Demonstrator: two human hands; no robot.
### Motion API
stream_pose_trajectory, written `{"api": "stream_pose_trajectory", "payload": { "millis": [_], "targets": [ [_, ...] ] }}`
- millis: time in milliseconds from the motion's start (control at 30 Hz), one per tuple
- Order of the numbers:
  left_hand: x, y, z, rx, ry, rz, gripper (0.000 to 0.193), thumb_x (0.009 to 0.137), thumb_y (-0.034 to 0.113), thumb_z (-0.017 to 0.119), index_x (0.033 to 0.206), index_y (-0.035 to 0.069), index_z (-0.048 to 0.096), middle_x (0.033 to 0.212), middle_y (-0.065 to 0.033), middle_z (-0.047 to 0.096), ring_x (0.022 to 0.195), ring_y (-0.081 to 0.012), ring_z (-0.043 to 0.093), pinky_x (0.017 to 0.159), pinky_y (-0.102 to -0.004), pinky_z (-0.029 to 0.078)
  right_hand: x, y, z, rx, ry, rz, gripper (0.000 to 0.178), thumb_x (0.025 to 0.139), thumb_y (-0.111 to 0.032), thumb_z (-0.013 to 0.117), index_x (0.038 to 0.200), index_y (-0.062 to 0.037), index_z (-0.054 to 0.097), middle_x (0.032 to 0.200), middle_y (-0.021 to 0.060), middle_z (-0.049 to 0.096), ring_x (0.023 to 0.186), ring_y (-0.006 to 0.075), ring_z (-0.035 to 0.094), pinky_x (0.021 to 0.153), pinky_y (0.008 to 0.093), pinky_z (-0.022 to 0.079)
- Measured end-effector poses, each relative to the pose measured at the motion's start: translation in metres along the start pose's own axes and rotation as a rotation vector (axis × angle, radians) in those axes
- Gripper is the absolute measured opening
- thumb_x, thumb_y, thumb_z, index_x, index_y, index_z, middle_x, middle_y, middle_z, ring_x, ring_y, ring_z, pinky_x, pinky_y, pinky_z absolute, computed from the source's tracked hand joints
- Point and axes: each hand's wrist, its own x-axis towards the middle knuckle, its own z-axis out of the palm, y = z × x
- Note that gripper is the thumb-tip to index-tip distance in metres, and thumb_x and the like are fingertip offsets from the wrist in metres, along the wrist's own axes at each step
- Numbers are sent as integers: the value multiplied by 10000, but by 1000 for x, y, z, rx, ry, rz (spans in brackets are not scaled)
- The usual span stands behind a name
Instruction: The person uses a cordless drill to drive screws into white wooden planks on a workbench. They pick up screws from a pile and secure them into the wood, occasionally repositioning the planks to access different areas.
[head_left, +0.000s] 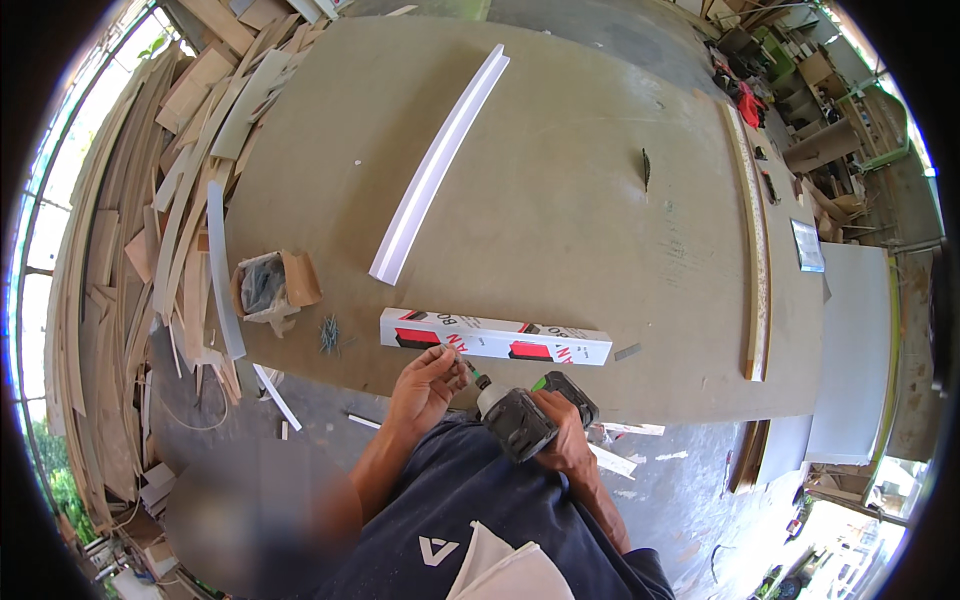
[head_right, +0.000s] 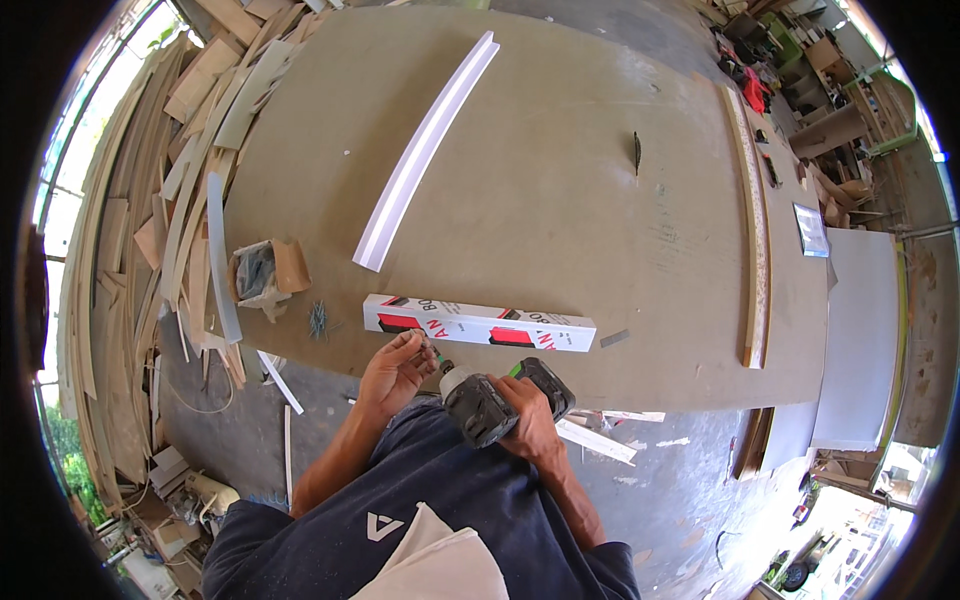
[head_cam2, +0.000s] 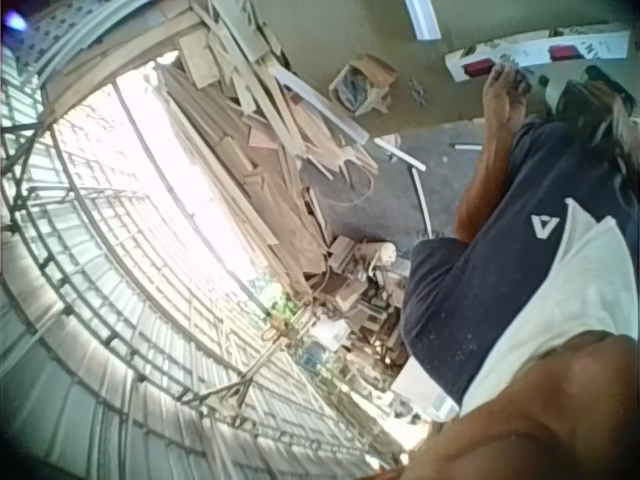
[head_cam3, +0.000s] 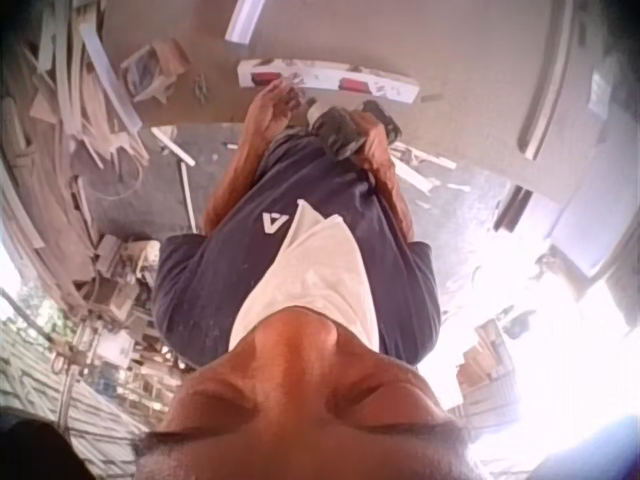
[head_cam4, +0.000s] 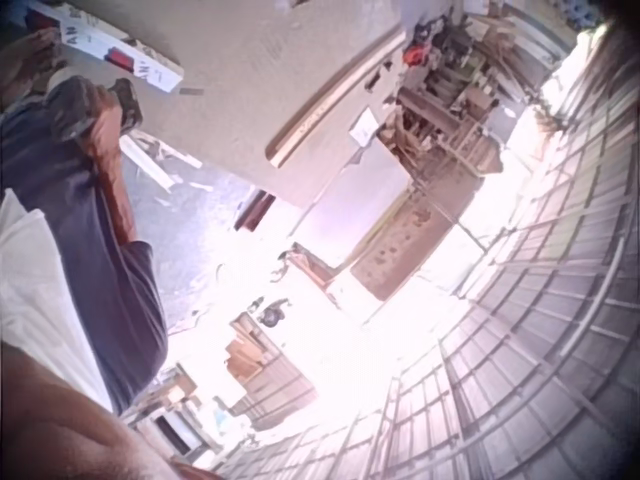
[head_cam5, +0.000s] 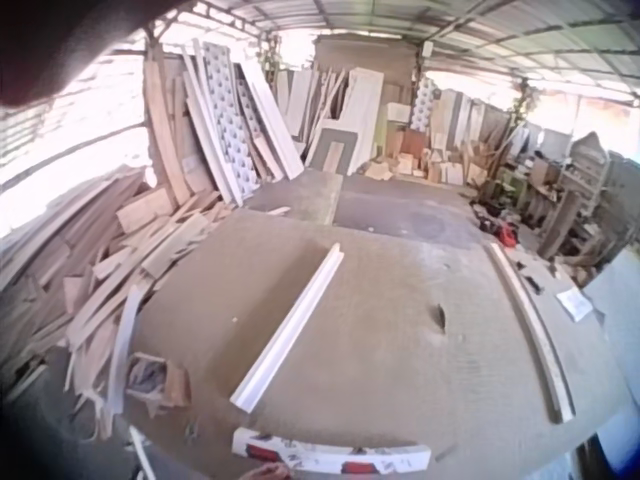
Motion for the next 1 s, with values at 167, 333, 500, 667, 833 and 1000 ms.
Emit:
{"api": "stream_pose_trajectory", "payload": {
  "millis": [167, 333, 500, 667, 833, 1000],
  "targets": [
    [0, -7, -5, 18, 47, -12, 89, 1002, 120, 646, 1060, 56, 627, 956, -49, 675, 893, -168, 662, 839, -333, 565, 0, -1, 0, 14, -26, 26, 641, 662, -186, 771, 1247, 26, 617, 976, 168, 664, 779, 369, 597, 729, 421, 477],
    [3, -9, -3, 32, 50, -16, 79, 1002, 120, 647, 1050, 61, 627, 954, -51, 681, 880, -168, 670, 829, -329, 566, -4, 2, 2, 34, -1, 18, 637, 663, -184, 772, 1245, 26, 618, 977, 169, 665, 791, 366, 610, 731, 419, 478],
    [7, -10, -3, 67, 38, -5, 73, 1001, 122, 650, 1037, 63, 625, 951, -49, 681, 877, -162, 672, 820, -312, 565, -4, 4, 3, 26, -5, 31, 628, 670, -182, 773, 1243, 24, 622, 967, 175, 668, 813, 367, 625, 737, 419, 477],
    [9, -10, -2, 141, -16, 11, 89, 991, 119, 665, 1039, 55, 624, 945, -52, 678, 872, -159, 670, 821, -305, 560, -1, 0, -2, 81, -6, 56, 612, 678, -186, 777, 1234, 22, 631, 980, 183, 675, 837, 378, 635, 752, 418, 482],
    [13, -3, -3, 245, -93, -19, 202, 982, 103, 671, 1160, 17, 630, 1008, -69, 685, 904, -170, 674, 849, -308, 553, -2, 4, -4, 129, 27, 50, 582, 674, -169, 779, 1208, 20, 647, 991, 189, 678, 845, 387, 634, 767, 428, 489],
    [20, -1, -7, 371, -293, -89, 529, 933, 191, 744, 1370, -12, 526, 1102, -91, 678, 997, -196, 663, 906, -331, 538, -3, 5, -5, 159, 28, 86, 579, 656, -152, 789, 1191, 26, 654, 993, 188, 680, 857, 394, 634, 780, 440, 501]
  ]
}}
